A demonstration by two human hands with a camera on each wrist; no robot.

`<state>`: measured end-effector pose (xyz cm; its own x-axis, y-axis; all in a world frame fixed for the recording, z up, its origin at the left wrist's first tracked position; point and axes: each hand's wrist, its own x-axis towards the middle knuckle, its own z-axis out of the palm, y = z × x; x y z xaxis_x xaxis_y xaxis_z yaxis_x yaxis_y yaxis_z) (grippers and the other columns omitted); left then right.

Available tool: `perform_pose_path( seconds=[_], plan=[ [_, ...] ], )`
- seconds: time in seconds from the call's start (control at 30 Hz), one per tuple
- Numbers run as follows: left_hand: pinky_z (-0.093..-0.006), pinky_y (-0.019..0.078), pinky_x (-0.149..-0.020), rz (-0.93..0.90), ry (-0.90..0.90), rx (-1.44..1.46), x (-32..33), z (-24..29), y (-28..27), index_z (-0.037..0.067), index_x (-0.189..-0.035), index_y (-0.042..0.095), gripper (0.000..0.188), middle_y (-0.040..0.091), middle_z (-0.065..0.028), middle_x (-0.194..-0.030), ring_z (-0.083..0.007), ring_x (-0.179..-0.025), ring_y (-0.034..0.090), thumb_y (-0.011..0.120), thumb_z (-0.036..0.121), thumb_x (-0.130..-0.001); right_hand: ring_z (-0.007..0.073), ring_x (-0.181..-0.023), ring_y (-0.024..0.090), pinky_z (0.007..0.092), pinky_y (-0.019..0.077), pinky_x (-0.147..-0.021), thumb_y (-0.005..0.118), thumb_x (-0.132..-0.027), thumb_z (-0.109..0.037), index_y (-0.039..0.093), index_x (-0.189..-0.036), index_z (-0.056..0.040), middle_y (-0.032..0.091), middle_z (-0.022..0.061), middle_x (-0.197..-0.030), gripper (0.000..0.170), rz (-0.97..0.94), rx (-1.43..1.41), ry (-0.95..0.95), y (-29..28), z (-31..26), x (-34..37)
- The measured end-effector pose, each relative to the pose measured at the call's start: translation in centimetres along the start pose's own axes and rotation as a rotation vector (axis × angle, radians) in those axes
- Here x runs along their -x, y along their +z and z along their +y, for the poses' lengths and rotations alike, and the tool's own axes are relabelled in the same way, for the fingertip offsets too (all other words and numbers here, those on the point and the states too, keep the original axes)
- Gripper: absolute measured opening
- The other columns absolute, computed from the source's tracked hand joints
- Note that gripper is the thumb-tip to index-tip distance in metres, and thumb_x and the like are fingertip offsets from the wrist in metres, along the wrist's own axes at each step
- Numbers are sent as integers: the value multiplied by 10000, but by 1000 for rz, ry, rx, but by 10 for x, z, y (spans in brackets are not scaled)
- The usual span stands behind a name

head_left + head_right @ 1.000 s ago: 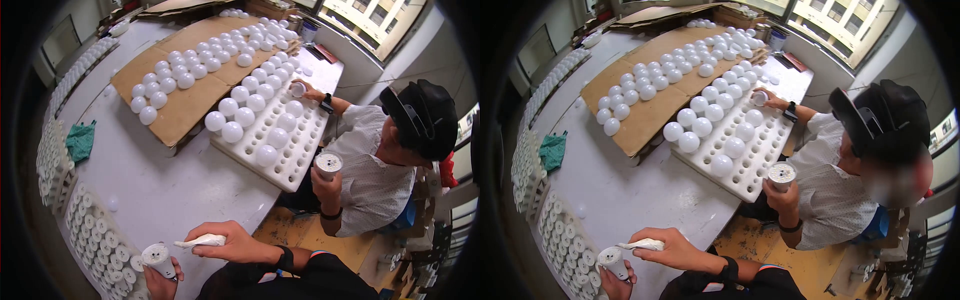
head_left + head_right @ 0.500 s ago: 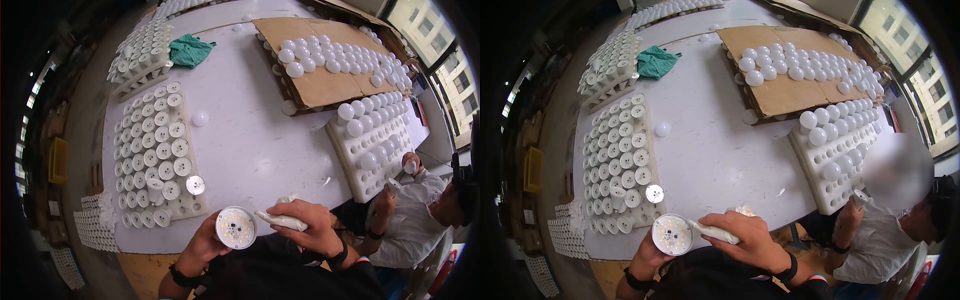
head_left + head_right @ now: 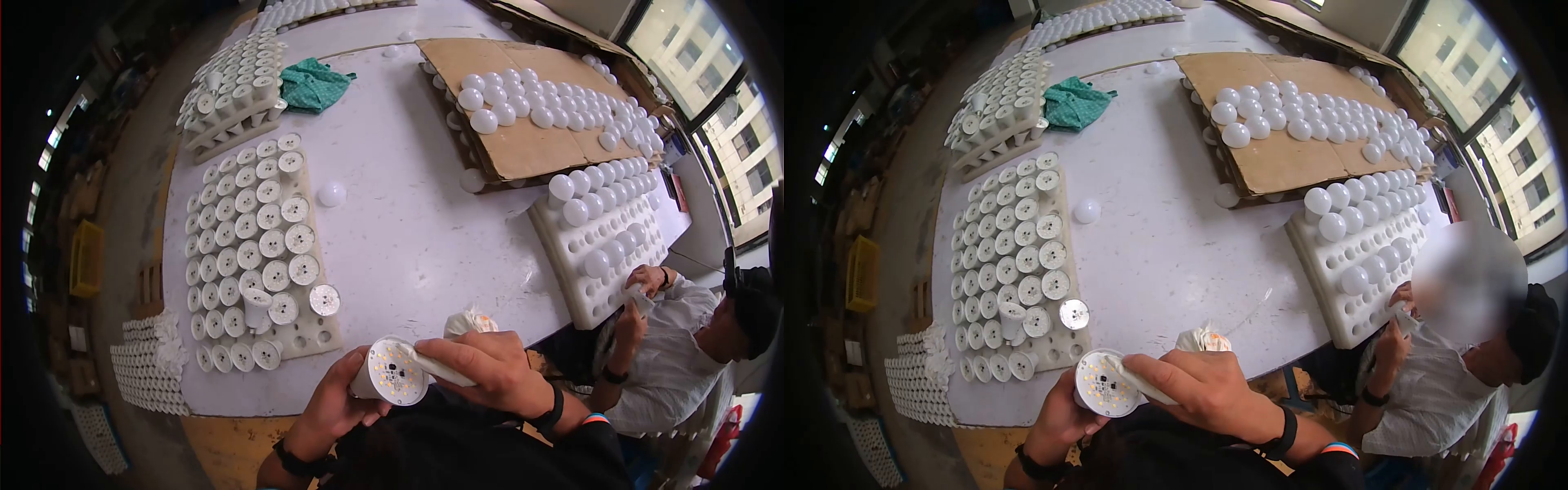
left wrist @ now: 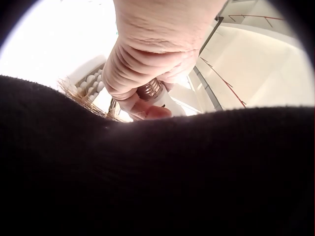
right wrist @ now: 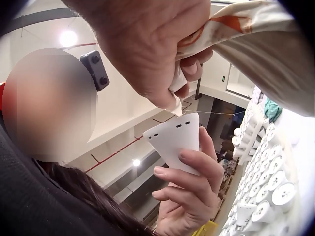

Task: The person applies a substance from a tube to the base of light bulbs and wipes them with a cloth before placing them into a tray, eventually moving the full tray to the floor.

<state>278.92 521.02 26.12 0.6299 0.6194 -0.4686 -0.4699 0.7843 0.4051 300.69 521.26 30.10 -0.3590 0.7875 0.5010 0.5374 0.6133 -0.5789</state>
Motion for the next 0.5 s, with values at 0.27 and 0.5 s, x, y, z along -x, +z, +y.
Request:
perform_pose_path(
  seconds=[0.27,0.5],
  plan=[
    [-225,412,-342,-14,22,-53,3,1,4,-23,-1111,437,504,579,-133,-816,-190,-557,591,397,423,-880,124,-475,492,270,375,-404,708,-580,-106,567,-1045,-82,443,-6,-583,487,-14,16,-22,-1,-1,-2],
    [-226,448,-372,-15,36,-177,2,5,11,-42,-1128,422,506,585,-140,-818,-200,-573,603,397,402,-887,124,-463,489,268,375,-398,697,-580,-100,576,-1023,-78,441,-5,-581,459,4,45,-23,-2,-2,-1]
  ],
)
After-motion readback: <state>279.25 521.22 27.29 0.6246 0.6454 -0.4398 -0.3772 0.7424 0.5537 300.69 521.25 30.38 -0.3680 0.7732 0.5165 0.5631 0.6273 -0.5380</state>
